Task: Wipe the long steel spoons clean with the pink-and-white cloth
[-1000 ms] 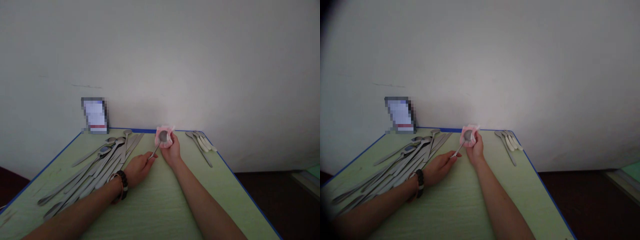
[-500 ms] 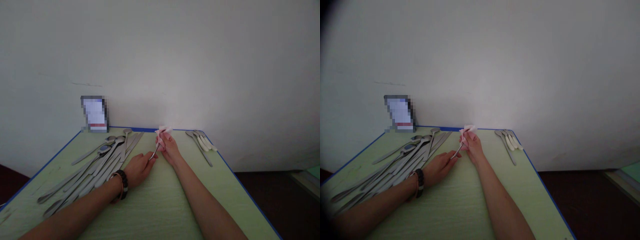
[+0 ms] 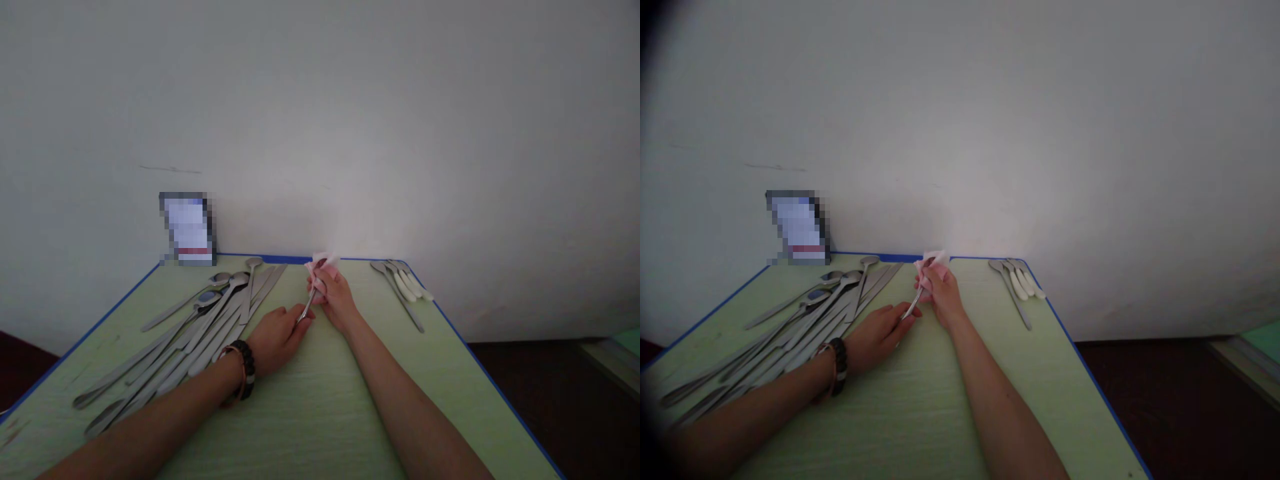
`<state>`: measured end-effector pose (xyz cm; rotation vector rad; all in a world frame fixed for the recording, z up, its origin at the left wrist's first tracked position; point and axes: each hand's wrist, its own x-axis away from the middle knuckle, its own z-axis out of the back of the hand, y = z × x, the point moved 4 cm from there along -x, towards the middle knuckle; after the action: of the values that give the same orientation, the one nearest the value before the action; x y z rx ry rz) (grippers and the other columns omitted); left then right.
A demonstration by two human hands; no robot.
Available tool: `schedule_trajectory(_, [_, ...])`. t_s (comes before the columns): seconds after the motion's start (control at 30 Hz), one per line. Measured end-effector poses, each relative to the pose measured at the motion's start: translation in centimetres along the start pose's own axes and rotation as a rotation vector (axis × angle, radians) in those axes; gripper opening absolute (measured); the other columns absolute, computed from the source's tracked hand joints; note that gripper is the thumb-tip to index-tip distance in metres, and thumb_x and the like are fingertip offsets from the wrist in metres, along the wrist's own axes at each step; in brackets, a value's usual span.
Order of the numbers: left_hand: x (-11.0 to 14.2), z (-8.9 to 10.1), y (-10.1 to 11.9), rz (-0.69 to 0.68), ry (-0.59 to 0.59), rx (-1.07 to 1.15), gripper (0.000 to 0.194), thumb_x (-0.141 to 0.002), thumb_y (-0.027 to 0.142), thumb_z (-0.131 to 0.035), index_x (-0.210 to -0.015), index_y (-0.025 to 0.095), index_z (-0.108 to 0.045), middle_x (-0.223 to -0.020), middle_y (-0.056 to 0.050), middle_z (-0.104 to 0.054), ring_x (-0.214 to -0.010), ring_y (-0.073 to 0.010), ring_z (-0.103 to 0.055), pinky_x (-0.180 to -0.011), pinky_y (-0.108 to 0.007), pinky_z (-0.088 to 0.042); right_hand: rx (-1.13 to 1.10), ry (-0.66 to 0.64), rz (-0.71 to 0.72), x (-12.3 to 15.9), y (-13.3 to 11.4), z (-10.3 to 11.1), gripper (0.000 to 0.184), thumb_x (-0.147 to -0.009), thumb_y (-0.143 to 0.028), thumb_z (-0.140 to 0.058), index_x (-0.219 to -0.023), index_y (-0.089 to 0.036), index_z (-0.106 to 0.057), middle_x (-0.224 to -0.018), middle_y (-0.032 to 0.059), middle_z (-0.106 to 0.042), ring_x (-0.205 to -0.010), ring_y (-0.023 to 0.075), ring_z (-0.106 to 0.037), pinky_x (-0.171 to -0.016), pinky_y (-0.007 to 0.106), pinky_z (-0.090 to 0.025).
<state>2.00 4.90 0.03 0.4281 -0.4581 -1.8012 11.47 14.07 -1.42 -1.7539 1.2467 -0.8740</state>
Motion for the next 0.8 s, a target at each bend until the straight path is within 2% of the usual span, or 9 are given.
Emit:
schedule_trajectory(0.27, [0.0, 0.1, 0.1, 0.01, -0.008, -0.016, 0.032, -0.092, 0.031, -0.028, -0.107, 0.019, -0.054, -0.079, -0.005, -0.063, -0.078, -0.0215, -0.058, -0.074, -0.032, -0.041, -0.023, -0.035, -0.002, -0.2, 0.0, -0.1, 0.023, -0.064, -0.034, -0.063, -0.08, -0.019, -0.056, -0.063, -0.0033, -0.059, -0.049, 0.0093, -0.053, -0.036, 0.017, -0.037])
schedule_trajectory(0.53, [-0.1, 0.1, 0.0, 0.005, -0.004, -0.014, 0.031, -0.091, 0.031, -0.03, -0.105, 0.018, -0.055, -0.077, -0.006, -0.063, -0.077, -0.0223, -0.058, -0.073, -0.032, -0.041, -0.017, -0.001, 0.001, 0.0, 0.1, -0.2, 0.016, -0.063, -0.027, -0.061, -0.074, -0.018, -0.056, -0.06, -0.0036, -0.059, -0.049, 0.01, -0.053, -0.036, 0.017, -0.037])
schedule_trajectory(0.67, [-0.1, 0.2, -0.1, 0.018, 0.026, 0.05, 0.033, -0.091, 0.032, -0.03, -0.112, 0.017, -0.051, -0.074, -0.005, -0.063, -0.074, -0.0217, -0.058, -0.07, -0.031, -0.041, -0.27, 0.027, 0.001, -0.6, 0.0, 0.2, 0.012, -0.065, -0.023, -0.054, -0.076, -0.019, -0.057, -0.063, -0.0032, -0.061, -0.051, 0.009, -0.052, -0.044, 0.019, -0.041])
schedule_trajectory(0.8, [0.0, 0.2, -0.1, 0.033, 0.014, 0.229, 0.044, -0.091, 0.029, -0.03, -0.133, 0.015, -0.031, -0.056, 0.004, -0.057, -0.057, -0.0168, -0.056, -0.063, -0.027, -0.04, -0.559, 0.059, 0.047, -1.0, -0.6, 1.1, 0.016, -0.07, -0.026, -0.047, -0.078, -0.019, -0.059, -0.073, -0.0006, -0.065, -0.061, 0.0107, -0.056, -0.056, 0.023, -0.047])
